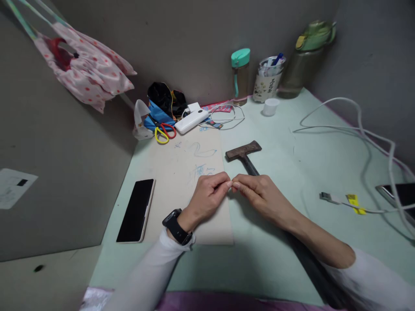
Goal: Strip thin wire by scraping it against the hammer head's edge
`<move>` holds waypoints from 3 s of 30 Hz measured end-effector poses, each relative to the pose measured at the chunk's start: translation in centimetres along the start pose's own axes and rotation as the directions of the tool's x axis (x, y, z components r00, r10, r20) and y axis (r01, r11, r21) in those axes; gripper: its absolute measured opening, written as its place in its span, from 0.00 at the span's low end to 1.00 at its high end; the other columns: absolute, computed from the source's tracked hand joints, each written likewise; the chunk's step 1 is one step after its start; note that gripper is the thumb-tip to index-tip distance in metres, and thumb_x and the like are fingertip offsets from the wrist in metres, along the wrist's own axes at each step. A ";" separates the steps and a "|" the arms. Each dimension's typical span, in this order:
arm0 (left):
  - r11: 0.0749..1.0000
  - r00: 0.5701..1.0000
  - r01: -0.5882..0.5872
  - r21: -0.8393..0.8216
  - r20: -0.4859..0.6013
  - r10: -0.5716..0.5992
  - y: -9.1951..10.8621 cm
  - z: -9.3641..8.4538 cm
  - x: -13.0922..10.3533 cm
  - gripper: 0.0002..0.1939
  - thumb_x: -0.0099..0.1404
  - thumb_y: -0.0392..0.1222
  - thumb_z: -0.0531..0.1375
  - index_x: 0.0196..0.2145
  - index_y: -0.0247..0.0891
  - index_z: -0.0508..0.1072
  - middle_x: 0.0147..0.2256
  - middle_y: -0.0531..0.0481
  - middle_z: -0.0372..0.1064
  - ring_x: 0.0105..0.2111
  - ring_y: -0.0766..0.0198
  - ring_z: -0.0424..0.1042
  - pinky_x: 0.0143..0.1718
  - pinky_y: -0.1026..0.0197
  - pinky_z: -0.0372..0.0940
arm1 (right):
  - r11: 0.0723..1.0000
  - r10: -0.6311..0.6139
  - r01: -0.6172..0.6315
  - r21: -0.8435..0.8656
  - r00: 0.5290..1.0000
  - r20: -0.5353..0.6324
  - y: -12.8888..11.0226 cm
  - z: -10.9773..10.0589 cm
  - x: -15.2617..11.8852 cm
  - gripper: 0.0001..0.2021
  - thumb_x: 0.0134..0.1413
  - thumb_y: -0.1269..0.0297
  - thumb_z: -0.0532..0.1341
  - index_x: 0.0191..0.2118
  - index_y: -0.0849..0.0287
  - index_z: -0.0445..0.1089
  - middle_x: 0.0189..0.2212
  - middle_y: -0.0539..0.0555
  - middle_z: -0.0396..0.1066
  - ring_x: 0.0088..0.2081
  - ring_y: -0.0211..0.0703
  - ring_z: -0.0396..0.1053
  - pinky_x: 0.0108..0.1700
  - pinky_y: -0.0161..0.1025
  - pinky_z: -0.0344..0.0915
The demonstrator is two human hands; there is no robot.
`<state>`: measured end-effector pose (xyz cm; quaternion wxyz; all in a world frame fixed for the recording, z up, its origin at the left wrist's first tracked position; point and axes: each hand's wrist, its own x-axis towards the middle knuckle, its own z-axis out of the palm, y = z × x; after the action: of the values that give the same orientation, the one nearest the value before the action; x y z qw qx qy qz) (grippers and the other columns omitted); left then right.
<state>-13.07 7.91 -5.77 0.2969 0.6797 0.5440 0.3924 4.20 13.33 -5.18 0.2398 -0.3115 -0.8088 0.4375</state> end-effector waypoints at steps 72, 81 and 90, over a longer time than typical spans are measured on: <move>0.723 0.932 0.344 -0.599 0.127 -0.338 0.5 -0.7 -0.9 0.08 0.62 0.40 0.65 0.36 0.34 0.75 0.28 0.53 0.69 0.26 0.69 0.66 0.29 0.65 0.62 | 0.827 0.170 -0.166 0.537 0.984 0.042 -0.5 -0.3 0.6 0.12 0.58 0.55 0.64 0.32 0.59 0.67 0.25 0.47 0.69 0.24 0.31 0.67 0.30 0.32 0.65; 0.969 0.951 0.248 -0.023 -0.187 -0.248 -1.4 -1.5 -1.6 0.04 0.64 0.34 0.61 0.31 0.37 0.75 0.30 0.52 0.69 0.32 0.65 0.67 0.36 0.61 0.60 | 0.913 0.226 -0.267 0.309 0.961 0.162 0.8 0.9 3.6 0.13 0.57 0.54 0.61 0.29 0.58 0.65 0.22 0.50 0.71 0.23 0.37 0.67 0.26 0.35 0.61; 0.882 0.978 0.208 0.423 -0.119 -0.173 -2.2 -1.5 -0.5 0.08 0.66 0.31 0.58 0.30 0.37 0.74 0.31 0.49 0.69 0.37 0.59 0.66 0.39 0.58 0.59 | 0.919 0.156 -0.086 -0.385 0.976 0.154 1.1 1.1 4.7 0.11 0.62 0.62 0.55 0.34 0.58 0.72 0.32 0.54 0.74 0.34 0.43 0.65 0.35 0.39 0.53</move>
<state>-15.56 7.91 -6.92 0.1542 0.6559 0.6929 0.2568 0.57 16.51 -6.09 0.0734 -0.3601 -0.8751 0.3148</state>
